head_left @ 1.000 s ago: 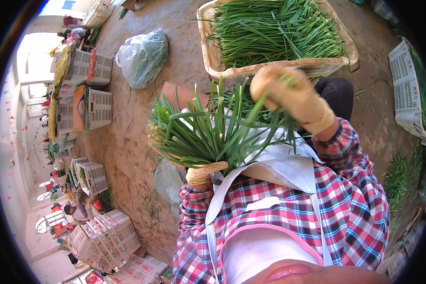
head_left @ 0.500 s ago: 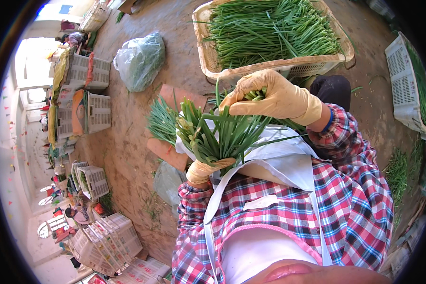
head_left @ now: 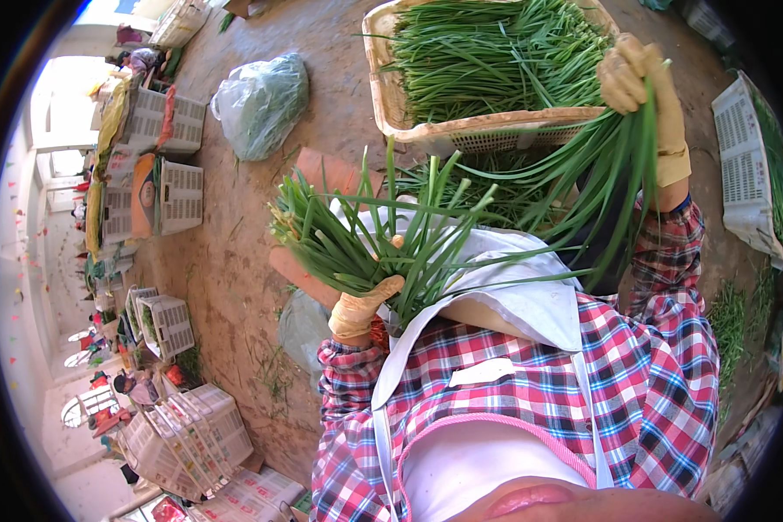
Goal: The person sorts green onions by hand, removing damaged leaves and organizing them into bundles.
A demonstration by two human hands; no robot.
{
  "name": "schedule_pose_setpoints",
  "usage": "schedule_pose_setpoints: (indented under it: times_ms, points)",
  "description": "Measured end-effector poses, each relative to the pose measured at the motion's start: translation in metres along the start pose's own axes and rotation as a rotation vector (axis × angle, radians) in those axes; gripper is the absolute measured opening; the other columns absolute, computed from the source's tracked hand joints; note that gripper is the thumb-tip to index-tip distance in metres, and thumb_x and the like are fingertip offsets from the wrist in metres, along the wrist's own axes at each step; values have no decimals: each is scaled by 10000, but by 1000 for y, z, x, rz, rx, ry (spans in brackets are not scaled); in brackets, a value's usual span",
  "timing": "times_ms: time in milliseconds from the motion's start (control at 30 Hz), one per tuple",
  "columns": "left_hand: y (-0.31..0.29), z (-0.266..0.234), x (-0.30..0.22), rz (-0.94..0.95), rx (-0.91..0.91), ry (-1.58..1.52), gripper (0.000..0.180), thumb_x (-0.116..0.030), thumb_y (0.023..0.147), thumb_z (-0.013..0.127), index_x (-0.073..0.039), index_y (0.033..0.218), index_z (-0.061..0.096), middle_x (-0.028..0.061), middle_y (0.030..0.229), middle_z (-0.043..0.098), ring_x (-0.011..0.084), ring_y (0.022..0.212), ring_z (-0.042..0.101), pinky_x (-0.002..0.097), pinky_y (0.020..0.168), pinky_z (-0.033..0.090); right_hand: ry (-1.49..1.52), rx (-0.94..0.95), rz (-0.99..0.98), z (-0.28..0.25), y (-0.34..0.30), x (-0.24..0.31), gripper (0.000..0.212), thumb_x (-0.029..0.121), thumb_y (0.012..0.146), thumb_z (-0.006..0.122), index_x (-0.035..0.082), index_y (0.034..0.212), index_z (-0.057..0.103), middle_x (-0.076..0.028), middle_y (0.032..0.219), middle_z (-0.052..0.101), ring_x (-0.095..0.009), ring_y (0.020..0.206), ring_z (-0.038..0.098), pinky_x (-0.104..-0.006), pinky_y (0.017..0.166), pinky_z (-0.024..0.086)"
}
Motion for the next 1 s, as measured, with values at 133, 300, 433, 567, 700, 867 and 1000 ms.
schedule_pose_setpoints:
  times_ms: [133, 300, 433, 567, 700, 867, 1000]
  points:
    - [1, 7, -12, 87, 71, 377, 484, -94, 798, 696, -44, 1246, 521, 30, 1192, 575, 130, 982, 542, 278, 830, 450, -532, -163, 0, 3, -9, -8, 143, 181, 880, 555, 39, 882, 562, 69, 566, 322, -32, 490, 280, -193, 454, 204]
    - [-4, 17, -29, 248, 43, 519, 438, -90, 801, 693, -33, 1208, 543, 35, 1169, 599, 125, 989, 560, 260, 807, 466, -577, -175, 34, 1, -15, -19, 209, 117, 862, 546, 6, 1031, 598, 56, 574, 384, -29, 478, 294, -200, 446, 201]
    - [-8, 23, -41, 273, 30, 464, 355, -120, 814, 682, -44, 1146, 581, 20, 1098, 635, 90, 939, 592, 209, 784, 475, -676, -103, 125, 5, -13, -30, 197, 110, 849, 560, 0, 992, 637, 33, 607, 495, -24, 480, 362, -183, 446, 274]
    - [-13, 29, -50, 295, -17, 630, 322, -79, 799, 691, -51, 1109, 611, 42, 1085, 639, 118, 930, 606, 237, 754, 500, -555, -183, 183, -1, -16, -56, 206, 129, 877, 558, -36, 973, 637, 8, 645, 540, -28, 503, 395, -185, 457, 294]
    - [-9, 33, -49, 113, -46, 258, 406, -202, 702, 796, -28, 1029, 630, 45, 964, 624, 148, 836, 582, 292, 722, 482, -416, -193, 212, -4, -18, -74, 237, 171, 906, 551, -48, 954, 630, -14, 628, 548, -53, 537, 500, -226, 553, 501]
    - [-8, 40, -50, 165, 178, 277, 263, -45, 804, 677, -18, 1061, 624, 38, 1038, 650, 136, 912, 613, 238, 779, 503, -520, -136, 424, 25, -18, -103, 183, 116, 876, 602, 0, 1009, 652, -27, 772, 641, -38, 480, 459, -185, 414, 363]
    - [-14, -12, 9, -247, 134, 469, 345, -160, 892, 582, -26, 1203, 520, 89, 1232, 542, 156, 1088, 533, 262, 917, 447, -557, -78, 561, 31, -22, -131, 151, 82, 856, 600, -11, 957, 663, -32, 782, 652, -26, 464, 448, -168, 416, 351]
Point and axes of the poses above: each hand's wrist, its own y-axis towards the middle knuckle, its own z-axis out of the palm, x = y × z, the point moved 7 cm from there along y, towards the middle knuckle
